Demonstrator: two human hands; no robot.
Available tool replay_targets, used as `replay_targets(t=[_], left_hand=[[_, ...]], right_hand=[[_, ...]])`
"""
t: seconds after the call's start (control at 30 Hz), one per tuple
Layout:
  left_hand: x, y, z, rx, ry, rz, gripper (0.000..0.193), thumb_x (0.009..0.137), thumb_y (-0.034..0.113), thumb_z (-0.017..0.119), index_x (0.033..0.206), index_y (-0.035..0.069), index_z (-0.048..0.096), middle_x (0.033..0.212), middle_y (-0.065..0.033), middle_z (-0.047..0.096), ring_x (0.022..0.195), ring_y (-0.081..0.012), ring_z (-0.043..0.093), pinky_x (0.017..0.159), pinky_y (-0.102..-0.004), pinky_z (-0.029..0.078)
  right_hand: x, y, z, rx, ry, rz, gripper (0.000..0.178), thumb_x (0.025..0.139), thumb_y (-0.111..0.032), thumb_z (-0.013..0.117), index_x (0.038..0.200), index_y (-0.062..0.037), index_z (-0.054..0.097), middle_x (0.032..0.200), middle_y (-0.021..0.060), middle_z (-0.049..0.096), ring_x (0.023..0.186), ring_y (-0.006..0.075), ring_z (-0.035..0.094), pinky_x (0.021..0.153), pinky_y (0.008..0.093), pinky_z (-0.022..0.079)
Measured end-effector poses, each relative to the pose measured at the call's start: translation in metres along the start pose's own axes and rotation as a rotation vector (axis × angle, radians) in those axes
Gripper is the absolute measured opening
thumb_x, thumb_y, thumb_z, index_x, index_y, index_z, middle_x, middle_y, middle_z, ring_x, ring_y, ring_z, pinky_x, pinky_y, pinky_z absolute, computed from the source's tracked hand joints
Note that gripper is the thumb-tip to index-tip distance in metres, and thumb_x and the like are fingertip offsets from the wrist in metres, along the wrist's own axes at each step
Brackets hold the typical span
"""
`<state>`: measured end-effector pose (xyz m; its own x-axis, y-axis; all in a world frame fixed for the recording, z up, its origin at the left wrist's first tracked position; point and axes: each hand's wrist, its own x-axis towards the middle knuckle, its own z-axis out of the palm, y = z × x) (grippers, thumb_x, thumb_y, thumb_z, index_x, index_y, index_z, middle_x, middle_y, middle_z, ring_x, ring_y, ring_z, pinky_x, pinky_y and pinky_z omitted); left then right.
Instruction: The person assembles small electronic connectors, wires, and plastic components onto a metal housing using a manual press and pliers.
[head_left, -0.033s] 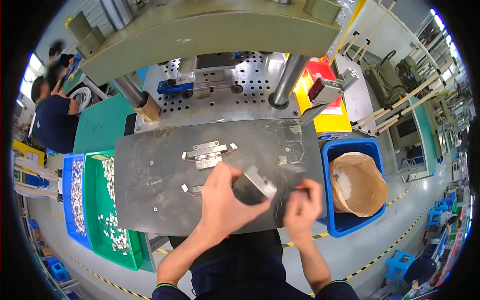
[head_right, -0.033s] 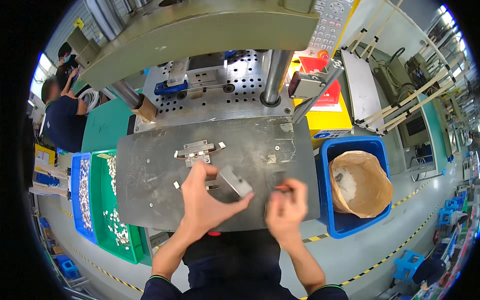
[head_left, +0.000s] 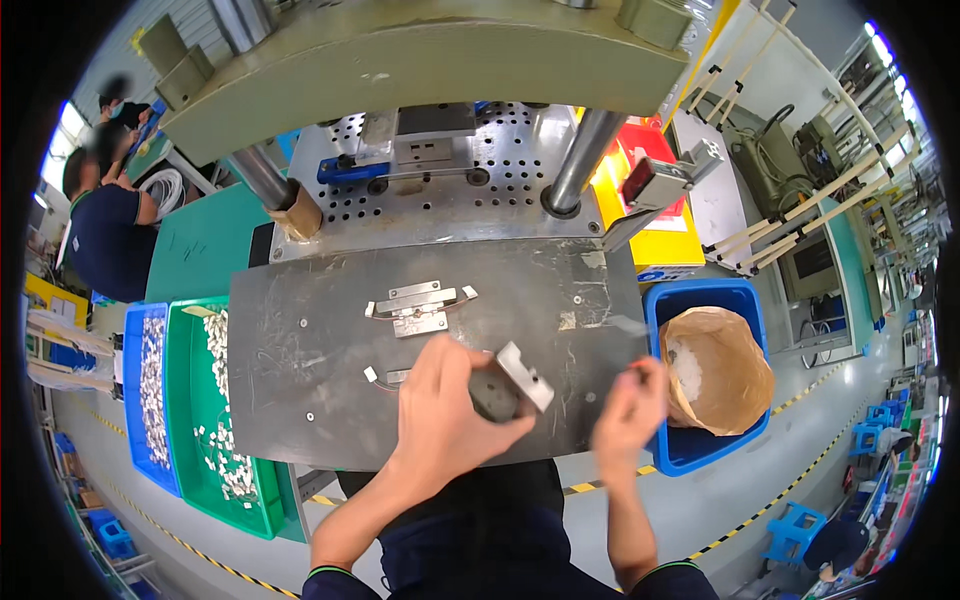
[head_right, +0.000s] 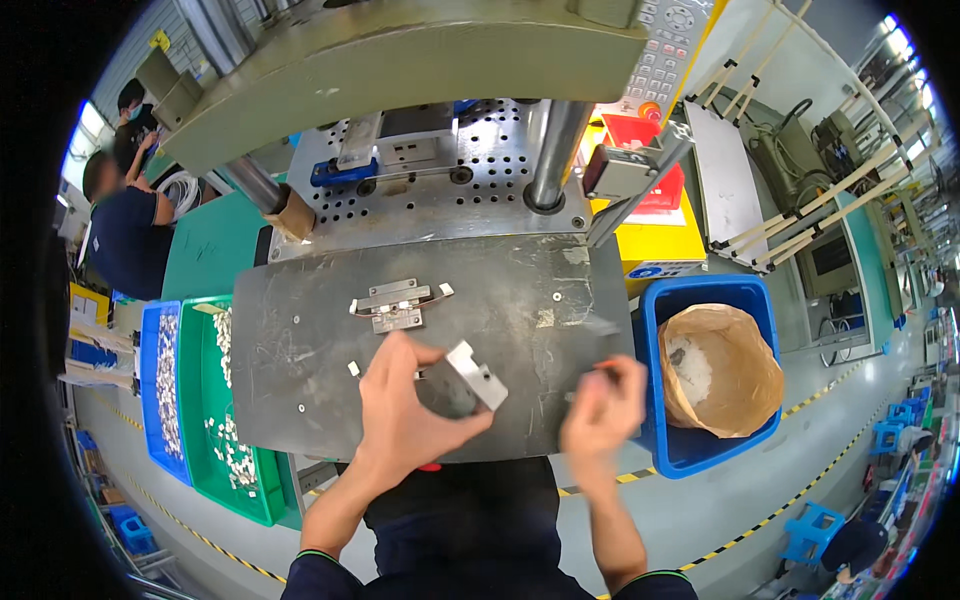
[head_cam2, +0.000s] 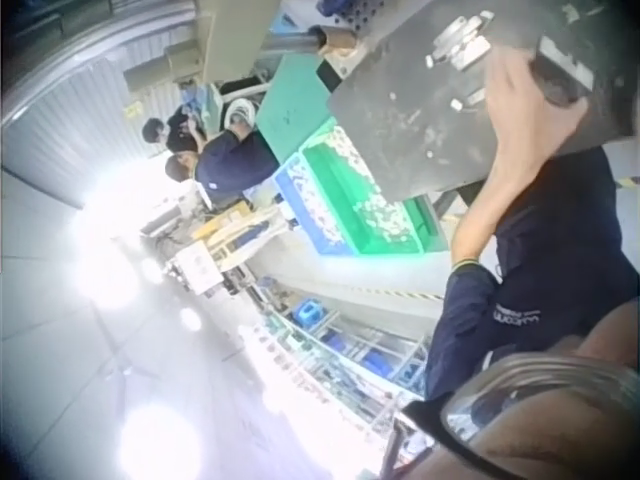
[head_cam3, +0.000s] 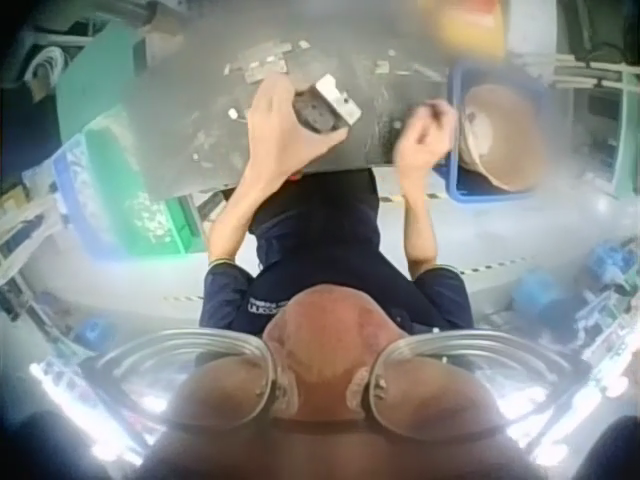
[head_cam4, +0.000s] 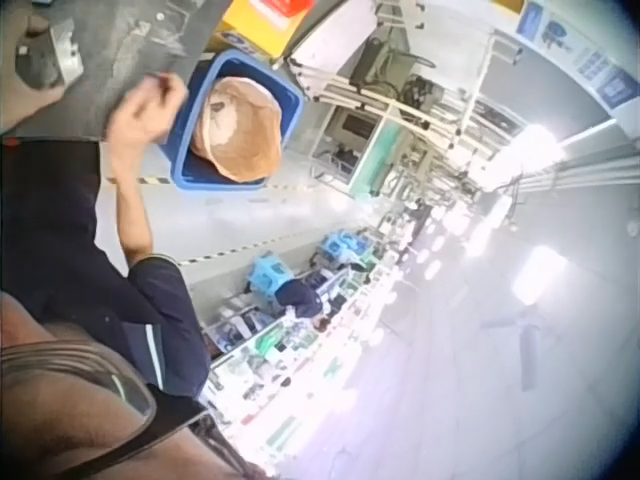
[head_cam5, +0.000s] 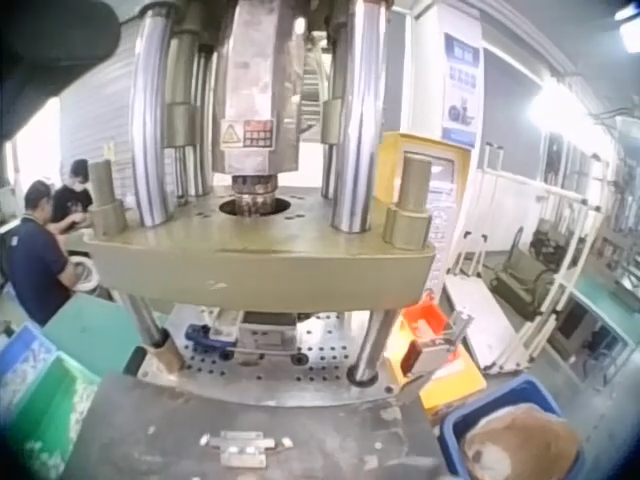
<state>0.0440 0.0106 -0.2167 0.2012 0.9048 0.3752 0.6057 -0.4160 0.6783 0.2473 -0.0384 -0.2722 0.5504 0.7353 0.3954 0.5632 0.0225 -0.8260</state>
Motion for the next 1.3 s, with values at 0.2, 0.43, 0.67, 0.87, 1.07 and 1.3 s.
replay_targets(t=[0.2, 0.43, 0.67, 0.87, 1.07, 1.3], left_hand=[[-0.041, -0.029, -0.047, -0.106, -0.244, 0.049, 0.057, 0.056, 0.021, 0.097, 0.1, 0.002, 0.068, 0.093, -0.0108, 0.061, 0.086, -0.0315, 0.063, 0.077, -0.0424, 0.052], [-0.068, -0.07, -0.074, 0.051, -0.337, 0.066, 0.051, 0.058, 0.02, 0.092, 0.099, 0.002, 0.067, 0.092, -0.0106, 0.06, 0.084, -0.0314, 0.06, 0.078, -0.0413, 0.047], [-0.066, -0.084, -0.05, -0.012, -0.353, 0.155, 0.064, 0.063, 0.024, 0.094, 0.117, 0.0, 0.072, 0.097, -0.0082, 0.059, 0.092, -0.0272, 0.058, 0.082, -0.0411, 0.048], [-0.077, -0.079, -0.052, 0.053, -0.355, 0.152, 0.073, 0.07, 0.025, 0.091, 0.133, 0.0, 0.065, 0.108, -0.01, 0.063, 0.102, -0.0303, 0.061, 0.094, -0.0432, 0.05], [-0.094, -0.096, -0.052, -0.15, -0.288, 0.09, 0.076, 0.071, 0.014, 0.091, 0.139, 0.001, 0.06, 0.123, -0.0136, 0.068, 0.111, -0.035, 0.066, 0.097, -0.0467, 0.056], [-0.042, -0.096, -0.065, -0.284, -0.148, 0.087, 0.07, 0.07, 0.013, 0.095, 0.131, 0.0, 0.065, 0.118, -0.0136, 0.073, 0.104, -0.0343, 0.07, 0.091, -0.0421, 0.059]], right_hand=[[0.045, 0.181, -0.126, -0.148, 0.09, 0.235, 0.042, 0.111, -0.018, 0.056, 0.075, 0.0045, 0.059, 0.071, 0.0034, 0.053, 0.07, 0.0092, 0.048, 0.06, 0.0302, 0.036], [0.081, 0.323, -0.205, -0.522, 0.067, 0.588, 0.045, 0.109, -0.024, 0.057, 0.081, 0.0079, 0.07, 0.083, 0.0189, 0.069, 0.104, 0.0293, 0.069, 0.09, 0.0363, 0.05], [0.067, 0.054, -0.04, -0.369, -0.385, -0.35, 0.015, 0.102, -0.009, 0.063, 0.109, 0.0043, 0.066, 0.131, 0.017, 0.066, 0.12, 0.0334, 0.061, 0.106, 0.042, 0.043], [0.045, 0.002, 0.035, -0.413, -0.507, -0.598, 0.036, 0.086, -0.004, 0.075, 0.121, -0.0096, 0.068, 0.133, 0.0118, 0.059, 0.126, 0.0347, 0.053, 0.108, 0.0487, 0.036], [-0.01, -0.04, 0.053, -0.01, -1.221, -0.884, 0.056, 0.075, -0.03, 0.09, 0.127, -0.0165, 0.075, 0.146, 0.0126, 0.059, 0.118, 0.031, 0.062, 0.094, 0.0417, 0.042], [0.035, -0.054, 0.077, 0.189, -1.094, -0.861, 0.041, 0.072, -0.029, 0.09, 0.109, -0.0117, 0.083, 0.134, 0.0191, 0.069, 0.114, 0.0335, 0.068, 0.092, 0.0437, 0.045]])
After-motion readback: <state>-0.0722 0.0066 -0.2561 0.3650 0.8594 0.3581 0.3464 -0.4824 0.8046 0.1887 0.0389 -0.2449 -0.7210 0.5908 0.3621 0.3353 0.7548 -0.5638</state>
